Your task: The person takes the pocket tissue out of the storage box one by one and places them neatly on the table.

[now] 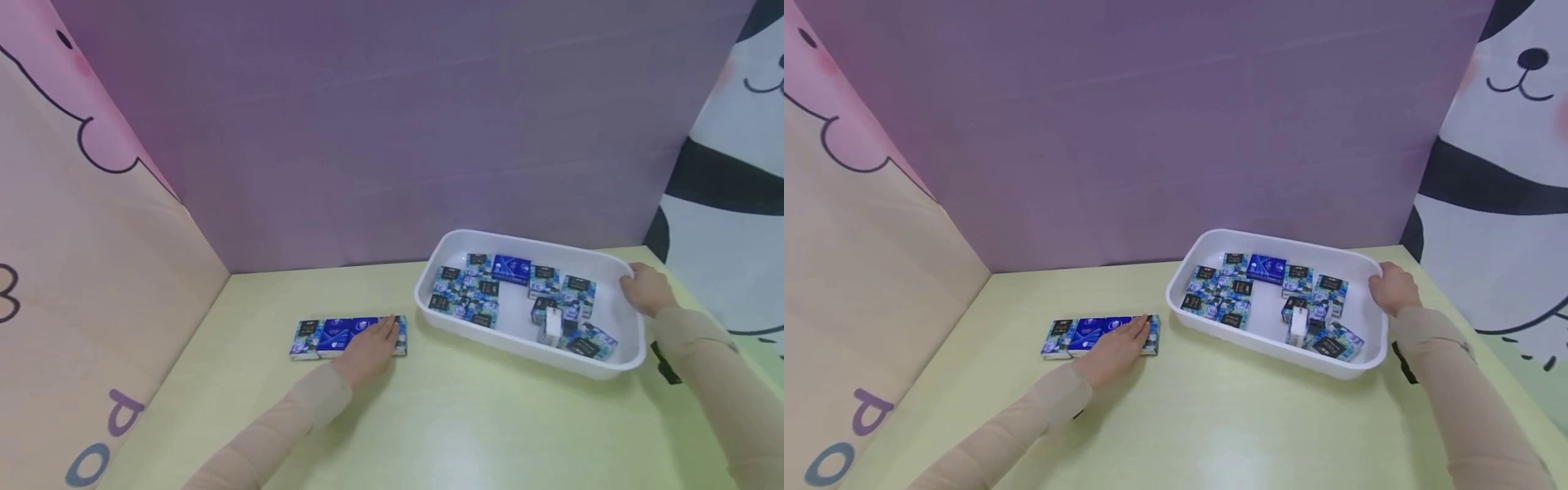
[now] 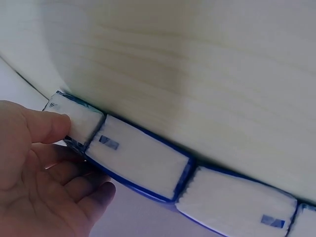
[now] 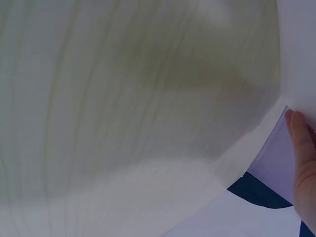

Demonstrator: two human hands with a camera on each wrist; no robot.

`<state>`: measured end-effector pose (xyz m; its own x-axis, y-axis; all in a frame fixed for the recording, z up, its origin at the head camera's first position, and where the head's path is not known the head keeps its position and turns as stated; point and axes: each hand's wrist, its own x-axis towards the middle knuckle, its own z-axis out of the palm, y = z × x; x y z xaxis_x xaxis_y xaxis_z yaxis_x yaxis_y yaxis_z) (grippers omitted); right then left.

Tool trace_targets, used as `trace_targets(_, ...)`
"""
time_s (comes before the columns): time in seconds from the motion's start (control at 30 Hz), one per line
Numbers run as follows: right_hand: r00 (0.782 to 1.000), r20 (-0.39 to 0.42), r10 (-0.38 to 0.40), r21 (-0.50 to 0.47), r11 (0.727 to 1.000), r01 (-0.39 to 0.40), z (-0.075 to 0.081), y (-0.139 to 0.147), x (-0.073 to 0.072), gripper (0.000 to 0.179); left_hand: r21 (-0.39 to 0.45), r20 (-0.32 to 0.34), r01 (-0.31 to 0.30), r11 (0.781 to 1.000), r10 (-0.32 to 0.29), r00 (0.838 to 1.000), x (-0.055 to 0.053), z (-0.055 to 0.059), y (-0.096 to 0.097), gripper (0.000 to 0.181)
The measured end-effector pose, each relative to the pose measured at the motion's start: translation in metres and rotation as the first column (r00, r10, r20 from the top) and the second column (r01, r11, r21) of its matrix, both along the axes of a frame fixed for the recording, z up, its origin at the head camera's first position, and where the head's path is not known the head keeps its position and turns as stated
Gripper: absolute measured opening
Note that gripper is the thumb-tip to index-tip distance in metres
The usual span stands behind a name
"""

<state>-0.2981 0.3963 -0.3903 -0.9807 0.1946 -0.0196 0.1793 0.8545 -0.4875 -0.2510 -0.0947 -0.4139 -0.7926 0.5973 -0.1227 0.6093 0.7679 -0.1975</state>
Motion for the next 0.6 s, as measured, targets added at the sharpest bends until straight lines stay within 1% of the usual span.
trace_targets(0.13, 1.000, -0.007, 0.008, 0.005, 1.000, -0.008, 0.0019, -0.0002, 0.0006, 0.050, 0.015, 0.009, -0.003, 1.000, 0.003, 1.000, 0.0001, 0.0005, -0.0014, 0.045)
trace_targets(0.3, 1.000, -0.013, 0.007, 0.007, 1.000, -0.007, 0.0010, -0.0001, 0.0013, 0.050, 0.025, -0.003, 0.009, 1.000, -0.009, 1.000, 0.0015, 0.0008, -0.0022, 0.045)
trace_targets(0.37, 1.000, -0.008, 0.002, 0.001, 1.000, -0.002, 0.0005, 0.0000, 0.0011, 0.050, 0.023, -0.009, 0.012, 1.000, -0.011, 1.000, 0.0019, 0.0009, -0.0026, 0.045)
trace_targets(0.6, 1.000, 0.013, -0.014, -0.012, 1.000, 0.014, -0.0019, 0.0015, -0.0004, 0.051, 0.040, 0.001, -0.002, 0.999, 0.002, 1.000, 0.0019, 0.0005, -0.0040, 0.046)
